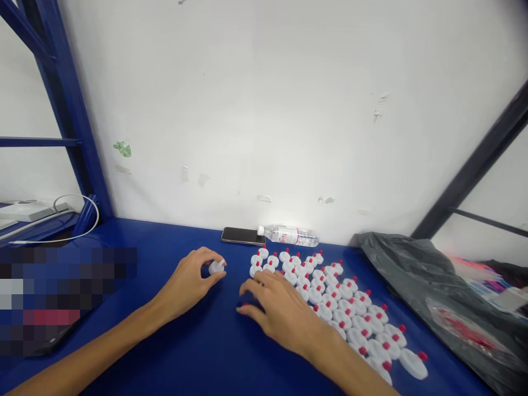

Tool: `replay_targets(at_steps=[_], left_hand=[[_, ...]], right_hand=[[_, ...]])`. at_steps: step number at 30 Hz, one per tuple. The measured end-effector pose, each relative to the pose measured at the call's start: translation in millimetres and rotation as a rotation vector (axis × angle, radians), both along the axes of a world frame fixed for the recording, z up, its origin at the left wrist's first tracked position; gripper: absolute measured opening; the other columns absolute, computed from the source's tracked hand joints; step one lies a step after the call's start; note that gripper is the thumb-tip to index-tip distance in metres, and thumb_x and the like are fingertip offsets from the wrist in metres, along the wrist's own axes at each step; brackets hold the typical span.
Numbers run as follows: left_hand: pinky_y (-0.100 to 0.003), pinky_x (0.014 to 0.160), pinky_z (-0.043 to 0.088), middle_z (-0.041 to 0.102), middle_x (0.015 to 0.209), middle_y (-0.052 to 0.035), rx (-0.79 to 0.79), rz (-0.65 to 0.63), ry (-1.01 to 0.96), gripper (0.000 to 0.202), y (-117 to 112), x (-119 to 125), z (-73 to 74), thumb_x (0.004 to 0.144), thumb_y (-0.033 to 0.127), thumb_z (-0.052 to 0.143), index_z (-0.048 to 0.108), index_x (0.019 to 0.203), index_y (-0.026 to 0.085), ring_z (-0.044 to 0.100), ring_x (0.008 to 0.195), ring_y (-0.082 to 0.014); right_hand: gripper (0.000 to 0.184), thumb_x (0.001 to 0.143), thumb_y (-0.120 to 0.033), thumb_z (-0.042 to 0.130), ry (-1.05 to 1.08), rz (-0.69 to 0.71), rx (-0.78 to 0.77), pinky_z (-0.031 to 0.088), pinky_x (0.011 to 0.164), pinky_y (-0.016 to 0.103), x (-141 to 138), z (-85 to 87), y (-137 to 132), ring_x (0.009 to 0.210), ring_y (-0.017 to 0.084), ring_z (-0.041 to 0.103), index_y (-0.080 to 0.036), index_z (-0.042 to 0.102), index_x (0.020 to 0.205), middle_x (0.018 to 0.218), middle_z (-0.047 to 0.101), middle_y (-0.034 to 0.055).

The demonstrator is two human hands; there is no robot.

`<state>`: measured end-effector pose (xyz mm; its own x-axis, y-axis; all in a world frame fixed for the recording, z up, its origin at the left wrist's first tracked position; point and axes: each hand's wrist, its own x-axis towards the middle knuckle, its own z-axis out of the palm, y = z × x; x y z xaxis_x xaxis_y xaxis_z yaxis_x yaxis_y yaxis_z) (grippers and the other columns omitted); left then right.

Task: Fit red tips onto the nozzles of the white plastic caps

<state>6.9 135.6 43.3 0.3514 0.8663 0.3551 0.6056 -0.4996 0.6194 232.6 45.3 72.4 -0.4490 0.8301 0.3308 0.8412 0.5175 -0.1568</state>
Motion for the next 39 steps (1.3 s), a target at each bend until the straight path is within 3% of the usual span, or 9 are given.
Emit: replay_targets(at_steps=[4,6,13,17,23,26,30,35,39], left_hand=[[-0.042,0.087,0.055,0.077,0.098,-0.0023,0.006,0.008,0.054,0.023,-3.0,1.1,-0.2,0.082,0.037,0.071,0.075,0.103,0.028,0.070,0.096,-0.0274],[-0.041,0.085,0.056,0.077,0.096,-0.0020,0.015,0.007,0.073,0.028,-4.5,2.0,-0.8,0.081,0.036,0.072,0.074,0.108,0.029,0.071,0.095,-0.0274],[-0.052,0.106,0.045,0.067,0.127,-0.0076,0.139,-0.041,0.098,0.034,-17.9,3.6,6.3,0.099,0.044,0.050,0.064,0.125,0.026,0.060,0.119,-0.0295],[-0.050,0.111,0.038,0.062,0.135,-0.0059,0.279,-0.156,0.106,0.044,-36.8,9.3,16.4,0.096,0.048,0.060,0.058,0.136,0.029,0.052,0.127,-0.0289],[-0.038,0.083,0.043,0.071,0.093,-0.0014,0.419,-0.303,0.125,0.014,-56.2,21.5,19.8,0.101,0.033,0.060,0.066,0.095,0.021,0.058,0.090,-0.0203],[-0.038,0.084,0.043,0.073,0.090,-0.0003,0.409,-0.321,0.141,0.013,-55.7,21.2,18.5,0.099,0.034,0.065,0.067,0.094,0.022,0.058,0.089,-0.0203],[-0.035,0.077,0.043,0.071,0.082,0.0002,0.240,-0.344,0.093,0.020,-55.4,21.1,22.3,0.094,0.041,0.071,0.070,0.084,0.024,0.057,0.085,-0.0201],[-0.030,0.071,0.039,0.070,0.073,0.0048,-0.268,-0.329,0.031,0.021,-62.7,27.1,34.0,0.076,0.046,0.086,0.078,0.076,0.027,0.056,0.077,-0.0173],[-0.027,0.064,0.035,0.063,0.069,0.0035,-0.552,-0.428,-0.126,0.024,-64.0,28.5,41.5,0.082,0.044,0.078,0.078,0.079,0.020,0.049,0.068,-0.0133]], right_hand=[[0.033,0.110,-0.038,0.045,-0.007,-0.240,0.103,0.045,0.084,0.043,17.0,11.9,9.9,0.086,0.026,0.062,-0.018,0.065,0.092,0.088,0.067,0.0072],[0.038,0.109,-0.040,0.044,-0.041,-0.296,0.131,0.043,0.082,0.046,22.4,11.3,14.8,0.084,0.029,0.061,-0.017,0.065,0.087,0.083,0.065,0.0096],[0.024,0.102,-0.021,0.050,-0.068,-0.213,0.150,0.041,0.086,0.044,21.4,3.9,23.4,0.087,0.028,0.061,-0.019,0.064,0.082,0.083,0.066,0.0101],[0.031,0.109,-0.029,0.041,0.092,-0.188,0.150,0.042,0.077,0.033,9.1,14.8,9.8,0.076,0.018,0.059,-0.021,0.060,0.086,0.079,0.065,0.0020],[0.026,0.109,-0.031,0.043,0.374,-0.033,-0.024,0.037,0.066,0.027,-13.6,12.2,-10.6,0.063,0.012,0.053,-0.023,0.050,0.084,0.071,0.058,-0.0052],[0.029,0.108,-0.029,0.040,0.340,0.017,-0.109,0.033,0.063,0.028,-13.1,9.8,-11.0,0.061,0.012,0.049,-0.023,0.046,0.081,0.069,0.055,-0.0050],[0.034,0.107,-0.028,0.041,0.306,0.052,-0.140,0.032,0.065,0.029,-9.2,10.2,-8.2,0.062,0.011,0.047,-0.021,0.046,0.074,0.069,0.054,-0.0041],[0.034,0.092,-0.017,0.051,0.362,0.028,-0.222,0.026,0.059,0.028,-8.2,10.9,-7.6,0.055,0.009,0.038,-0.020,0.037,0.062,0.059,0.044,-0.0063],[0.033,0.089,-0.014,0.047,0.475,0.039,-0.352,0.026,0.051,0.025,-9.6,12.7,-8.5,0.052,0.008,0.036,-0.020,0.039,0.058,0.054,0.041,-0.0072]])
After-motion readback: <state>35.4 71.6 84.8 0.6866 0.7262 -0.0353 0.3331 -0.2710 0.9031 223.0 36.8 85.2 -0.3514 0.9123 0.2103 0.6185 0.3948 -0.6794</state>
